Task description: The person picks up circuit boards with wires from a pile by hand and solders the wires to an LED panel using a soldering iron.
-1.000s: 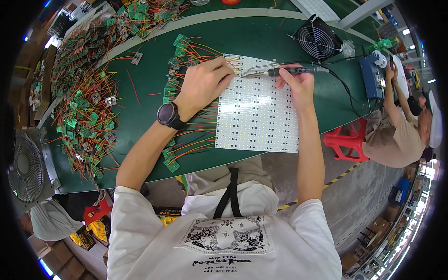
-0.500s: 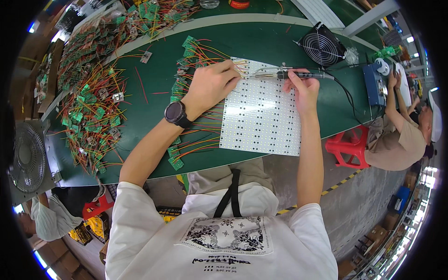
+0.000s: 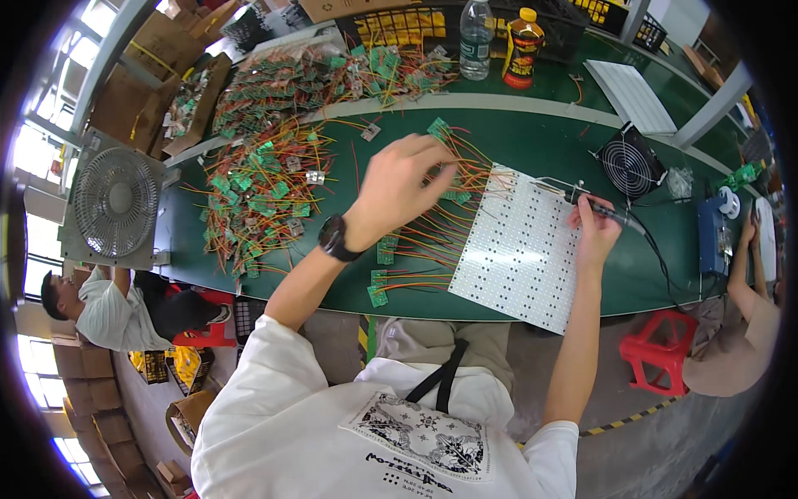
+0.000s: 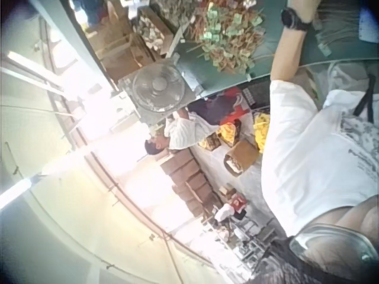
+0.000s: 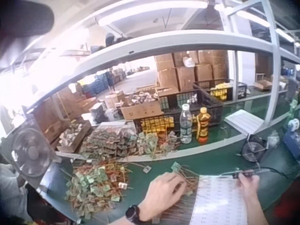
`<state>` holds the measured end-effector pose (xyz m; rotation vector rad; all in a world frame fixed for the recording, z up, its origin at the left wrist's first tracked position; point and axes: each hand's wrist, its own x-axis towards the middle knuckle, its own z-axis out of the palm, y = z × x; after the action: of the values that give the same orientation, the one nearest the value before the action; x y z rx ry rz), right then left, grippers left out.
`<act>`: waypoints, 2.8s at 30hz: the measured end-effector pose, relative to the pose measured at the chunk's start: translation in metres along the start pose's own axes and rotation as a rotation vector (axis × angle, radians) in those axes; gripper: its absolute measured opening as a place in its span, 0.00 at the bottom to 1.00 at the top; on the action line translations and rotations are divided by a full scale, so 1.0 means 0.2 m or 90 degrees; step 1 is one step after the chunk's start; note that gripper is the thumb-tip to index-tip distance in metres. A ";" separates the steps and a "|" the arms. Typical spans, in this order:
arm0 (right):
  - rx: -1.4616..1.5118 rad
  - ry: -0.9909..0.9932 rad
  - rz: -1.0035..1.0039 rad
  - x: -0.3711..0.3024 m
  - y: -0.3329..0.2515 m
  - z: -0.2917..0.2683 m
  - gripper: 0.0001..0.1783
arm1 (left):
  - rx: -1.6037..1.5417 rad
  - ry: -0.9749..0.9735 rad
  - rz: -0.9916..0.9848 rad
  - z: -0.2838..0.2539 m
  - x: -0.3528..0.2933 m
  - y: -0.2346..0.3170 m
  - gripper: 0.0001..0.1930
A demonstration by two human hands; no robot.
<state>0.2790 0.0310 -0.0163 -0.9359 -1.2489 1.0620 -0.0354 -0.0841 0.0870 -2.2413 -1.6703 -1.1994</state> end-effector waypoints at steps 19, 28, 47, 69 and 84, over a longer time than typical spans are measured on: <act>0.013 0.039 0.006 -0.01 0.00 0.02 0.08 | 0.426 -0.043 -0.450 -0.33 -0.56 -0.54 0.19; 0.008 0.043 -0.003 -0.02 -0.03 0.02 0.08 | 0.144 0.104 -0.455 -0.31 -0.48 -0.38 0.14; -0.013 0.032 0.018 -0.01 -0.02 0.02 0.09 | 0.072 -0.031 -0.285 -0.27 -0.75 -0.13 0.10; 0.075 0.059 0.010 -0.01 -0.04 -0.02 0.09 | -0.163 -0.079 -0.472 -0.36 -0.81 -0.14 0.14; 0.168 0.015 0.129 0.02 0.00 -0.02 0.08 | -0.405 -0.015 -0.165 -0.03 0.00 0.07 0.05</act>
<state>0.2832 0.0340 -0.0160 -0.8799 -0.9806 1.3347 -0.0269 -0.0913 0.0960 -2.4007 -1.8206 -2.0137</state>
